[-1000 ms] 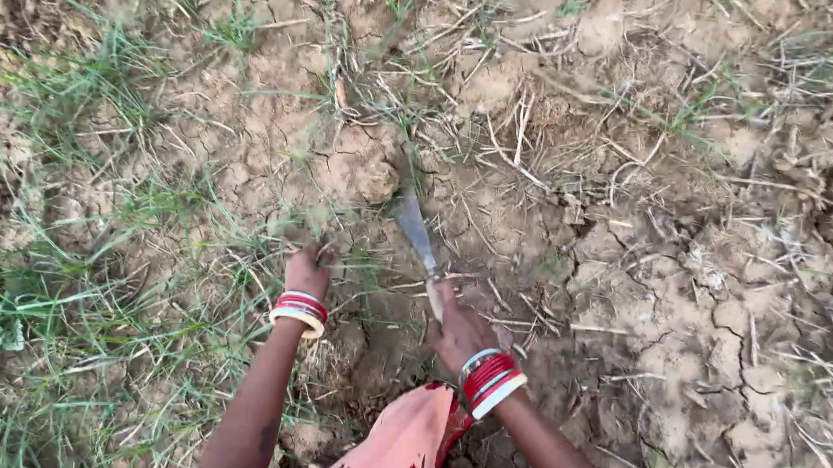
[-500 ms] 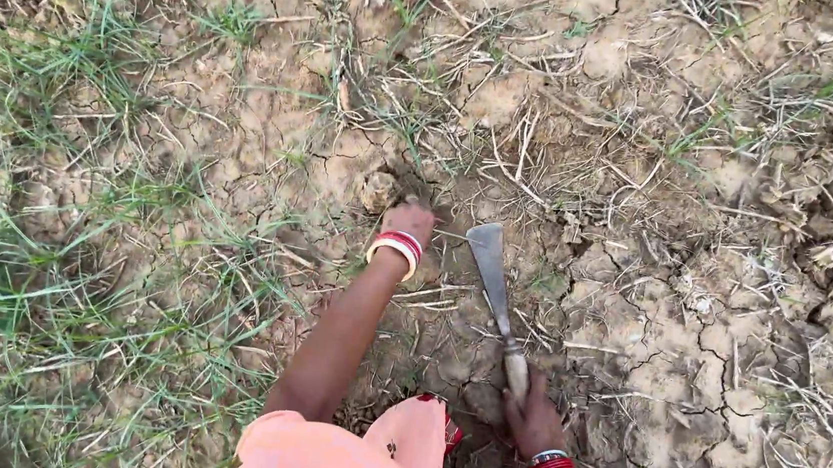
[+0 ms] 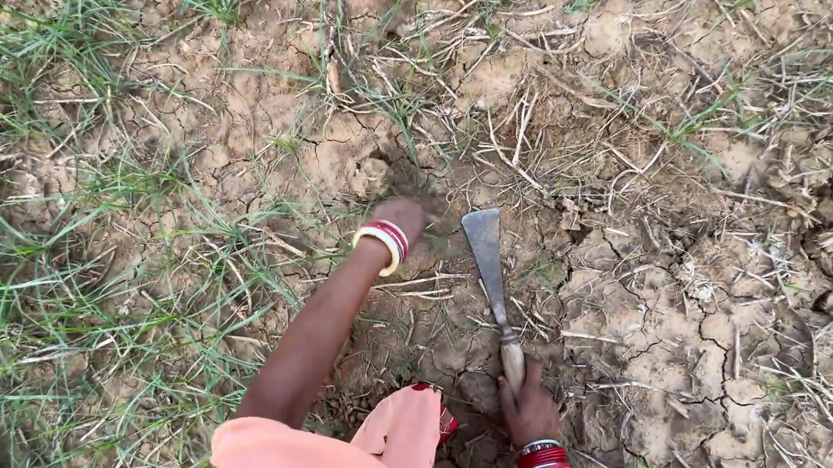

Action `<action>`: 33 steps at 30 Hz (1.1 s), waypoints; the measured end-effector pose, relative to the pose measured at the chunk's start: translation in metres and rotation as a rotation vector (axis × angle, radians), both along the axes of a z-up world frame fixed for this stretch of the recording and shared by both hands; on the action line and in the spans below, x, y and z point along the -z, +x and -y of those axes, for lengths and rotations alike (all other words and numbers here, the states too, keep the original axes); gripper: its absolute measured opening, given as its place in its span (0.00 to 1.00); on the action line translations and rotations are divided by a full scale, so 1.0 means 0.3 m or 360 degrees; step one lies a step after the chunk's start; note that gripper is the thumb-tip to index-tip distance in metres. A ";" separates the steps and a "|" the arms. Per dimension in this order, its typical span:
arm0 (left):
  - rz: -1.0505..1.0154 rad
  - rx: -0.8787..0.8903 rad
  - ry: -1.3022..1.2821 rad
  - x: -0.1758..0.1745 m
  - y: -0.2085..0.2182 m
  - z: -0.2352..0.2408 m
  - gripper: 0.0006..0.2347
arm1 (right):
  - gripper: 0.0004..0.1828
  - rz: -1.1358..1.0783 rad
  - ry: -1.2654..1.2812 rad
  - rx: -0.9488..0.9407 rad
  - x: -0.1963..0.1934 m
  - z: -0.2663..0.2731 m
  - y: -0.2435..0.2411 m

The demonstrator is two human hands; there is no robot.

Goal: Weeding the soil around plants in a field using a hand tool and fingers.

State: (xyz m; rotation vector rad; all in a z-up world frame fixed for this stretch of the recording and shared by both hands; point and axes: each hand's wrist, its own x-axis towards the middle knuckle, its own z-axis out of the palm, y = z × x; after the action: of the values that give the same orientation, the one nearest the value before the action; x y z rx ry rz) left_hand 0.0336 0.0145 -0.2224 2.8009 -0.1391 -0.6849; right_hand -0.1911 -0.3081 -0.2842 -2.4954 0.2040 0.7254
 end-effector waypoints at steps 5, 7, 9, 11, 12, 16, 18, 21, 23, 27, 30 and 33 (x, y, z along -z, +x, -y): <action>-0.0448 0.0397 -0.1291 0.073 -0.417 0.170 0.25 | 0.33 0.0120 0.0085 0.0012 -0.032 -0.016 -0.001; 0.0064 0.0660 -0.0899 0.172 -0.534 0.182 0.15 | 0.33 0.0083 0.0028 -0.0014 -0.024 -0.004 -0.001; 0.0123 0.0383 -0.0352 0.116 -0.514 0.067 0.14 | 0.34 0.0120 0.0019 -0.0018 -0.006 -0.001 -0.013; 0.0189 0.0119 0.0186 0.093 -0.461 -0.064 0.13 | 0.35 0.0162 0.0008 0.0002 -0.005 -0.003 0.002; 0.0177 -0.0094 0.0337 0.099 -0.443 -0.135 0.12 | 0.34 0.0121 -0.0003 -0.0017 -0.017 -0.003 -0.002; 0.0328 -0.0289 0.0508 0.181 -0.407 -0.325 0.15 | 0.27 -0.0180 0.0070 0.0044 -0.057 -0.016 0.010; 0.0255 -0.0281 0.0497 0.086 -0.375 -0.268 0.17 | 0.27 -0.0167 0.0053 0.0028 -0.055 -0.014 0.010; 0.0077 -0.0354 0.0483 0.035 -0.337 -0.226 0.16 | 0.28 -0.0138 0.0016 -0.0007 -0.056 -0.019 0.017; -0.0041 -0.0429 0.0469 0.096 -0.337 -0.236 0.15 | 0.29 -0.0132 -0.0016 -0.0023 -0.043 -0.012 0.006; -0.0089 -0.0368 0.0554 0.210 -0.308 -0.290 0.13 | 0.28 -0.0013 0.0024 -0.0067 0.003 0.002 -0.004; -0.0169 -0.0205 0.0620 0.192 -0.286 -0.298 0.12 | 0.29 -0.0022 0.0029 -0.0073 -0.012 -0.003 -0.002; -0.0244 -0.0089 0.0679 0.194 -0.288 -0.296 0.11 | 0.30 -0.0044 0.0032 -0.0076 -0.030 -0.005 -0.002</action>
State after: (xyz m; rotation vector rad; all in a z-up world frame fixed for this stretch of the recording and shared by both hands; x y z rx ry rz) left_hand -0.0530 0.1033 -0.2805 3.1165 0.1304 -1.0162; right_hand -0.1916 -0.3066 -0.2752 -2.4798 0.1471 0.7780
